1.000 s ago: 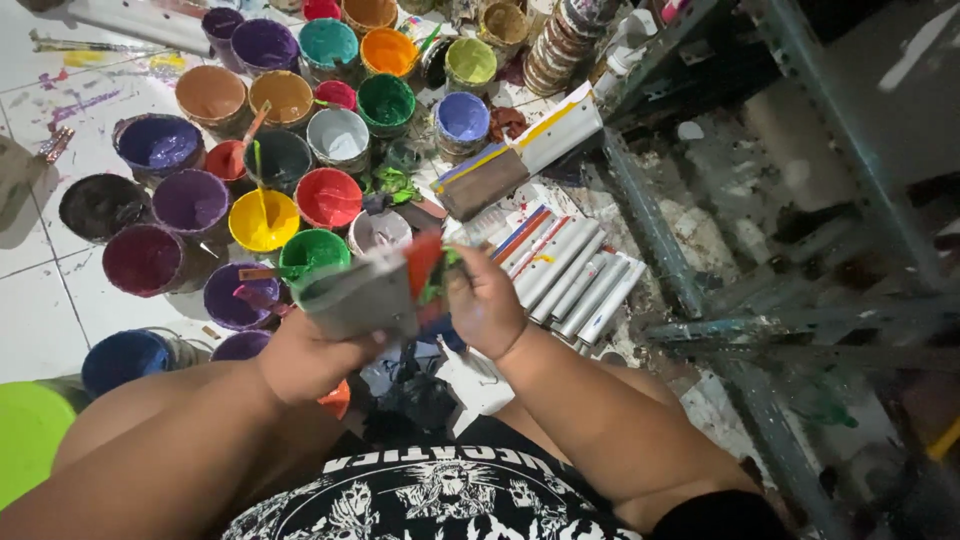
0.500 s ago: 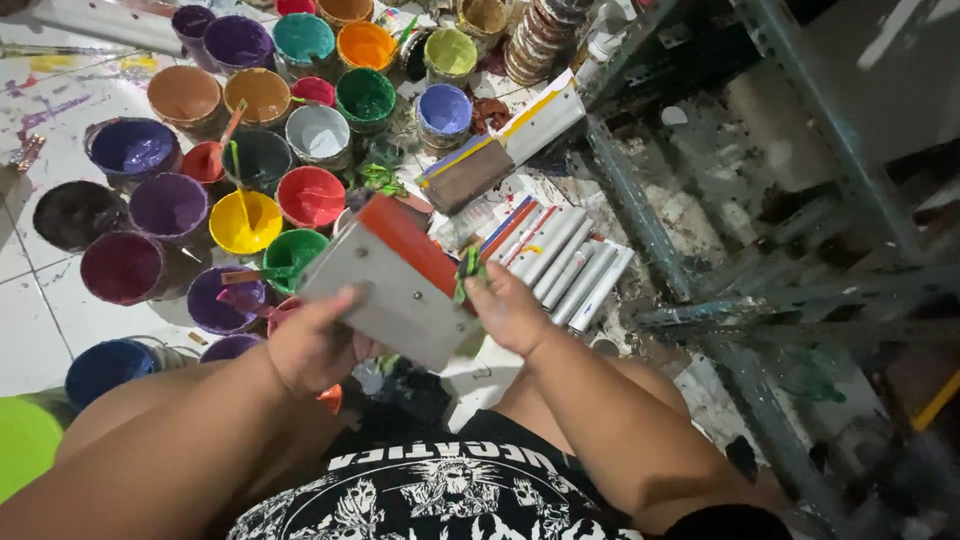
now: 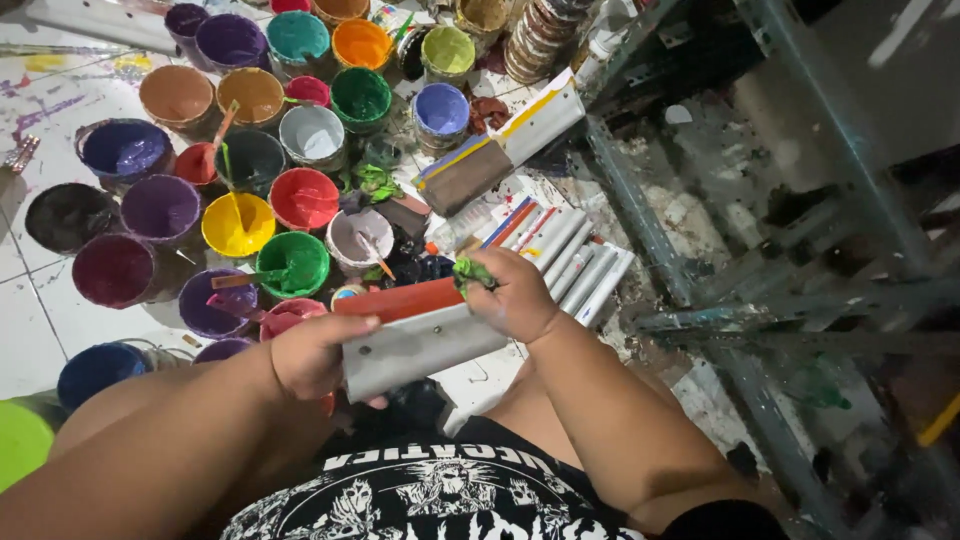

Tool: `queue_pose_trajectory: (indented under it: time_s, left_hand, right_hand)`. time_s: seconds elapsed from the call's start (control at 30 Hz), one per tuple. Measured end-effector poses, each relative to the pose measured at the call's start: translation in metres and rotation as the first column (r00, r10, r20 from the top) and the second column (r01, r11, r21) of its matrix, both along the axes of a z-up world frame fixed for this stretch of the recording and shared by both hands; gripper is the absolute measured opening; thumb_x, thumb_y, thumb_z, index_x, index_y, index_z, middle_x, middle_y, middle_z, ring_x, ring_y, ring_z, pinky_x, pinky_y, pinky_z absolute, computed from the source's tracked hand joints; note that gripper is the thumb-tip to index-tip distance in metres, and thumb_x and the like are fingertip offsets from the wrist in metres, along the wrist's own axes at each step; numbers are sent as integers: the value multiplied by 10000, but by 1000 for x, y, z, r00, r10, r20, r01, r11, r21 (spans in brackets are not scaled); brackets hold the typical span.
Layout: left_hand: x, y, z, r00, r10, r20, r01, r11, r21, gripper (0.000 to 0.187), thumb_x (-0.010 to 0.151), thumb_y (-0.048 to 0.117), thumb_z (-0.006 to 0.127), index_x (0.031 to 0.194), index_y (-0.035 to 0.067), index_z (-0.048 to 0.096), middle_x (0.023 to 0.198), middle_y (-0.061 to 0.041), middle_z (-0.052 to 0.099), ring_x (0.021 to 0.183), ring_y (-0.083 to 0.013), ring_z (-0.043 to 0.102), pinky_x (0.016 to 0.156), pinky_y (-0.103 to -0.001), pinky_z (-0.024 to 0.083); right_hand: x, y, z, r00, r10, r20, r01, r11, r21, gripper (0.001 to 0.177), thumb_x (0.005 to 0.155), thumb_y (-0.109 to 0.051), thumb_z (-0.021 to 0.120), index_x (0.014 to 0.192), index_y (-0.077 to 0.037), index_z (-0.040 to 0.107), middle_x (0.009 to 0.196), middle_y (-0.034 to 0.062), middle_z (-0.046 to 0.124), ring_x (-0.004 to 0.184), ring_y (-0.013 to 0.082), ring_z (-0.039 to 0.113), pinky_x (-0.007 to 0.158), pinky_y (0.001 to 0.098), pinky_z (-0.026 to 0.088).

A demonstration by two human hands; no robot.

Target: Cleaning ink from a screen printing squeegee using a cloth

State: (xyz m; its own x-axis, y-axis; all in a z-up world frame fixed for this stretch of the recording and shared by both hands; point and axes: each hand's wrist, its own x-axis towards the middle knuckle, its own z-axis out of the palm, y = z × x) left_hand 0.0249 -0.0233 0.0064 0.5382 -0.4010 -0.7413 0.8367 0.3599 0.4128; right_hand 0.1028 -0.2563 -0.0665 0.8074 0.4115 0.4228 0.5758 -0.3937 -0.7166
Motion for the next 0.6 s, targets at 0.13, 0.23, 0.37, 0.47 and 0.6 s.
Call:
queue_pose_trajectory:
  time_s: [0.13,0.23,0.37,0.47,0.6]
  left_hand:
    - [-2,-7,2,993,96,72,-97,995,18,468,672,108,608,1112,-38,537,915,-284,619,769,-479,615,568,-705,455]
    - [-6,-5,-2,983,91,159,-99,994,42,442,644,107,645,1064,1,557,880,-248,638,757,-448,637,598,-655,502]
    - [-8,-2,-26,971,147,188,-168,981,99,402,644,38,648,1029,-32,556,834,-219,626,754,-375,626,645,-559,509]
    - [-7,-3,-17,961,152,233,-186,974,133,390,660,47,651,1030,-35,559,822,-214,624,759,-362,622,671,-532,502]
    - [-10,-1,-32,966,52,255,-102,977,189,436,654,99,686,1060,1,558,828,-209,631,780,-371,622,690,-526,492]
  right_hand:
    - [5,0,3,985,-112,-133,118,992,37,314,645,-67,611,953,-102,665,838,109,641,830,293,630,760,379,509]
    - [11,-3,5,964,-237,-117,240,971,14,294,660,-11,533,900,-126,659,840,89,635,845,280,627,785,363,501]
    - [17,-14,-12,959,-280,-39,279,960,-24,330,673,41,471,874,-121,677,871,62,626,866,264,627,800,327,499]
    - [17,-13,-18,932,-352,-86,346,935,-80,282,692,-1,491,859,-146,667,843,46,631,853,253,627,808,327,494]
    - [19,-12,-10,932,-357,-58,344,926,-156,215,677,-77,582,859,-164,657,823,40,629,825,251,630,754,326,506]
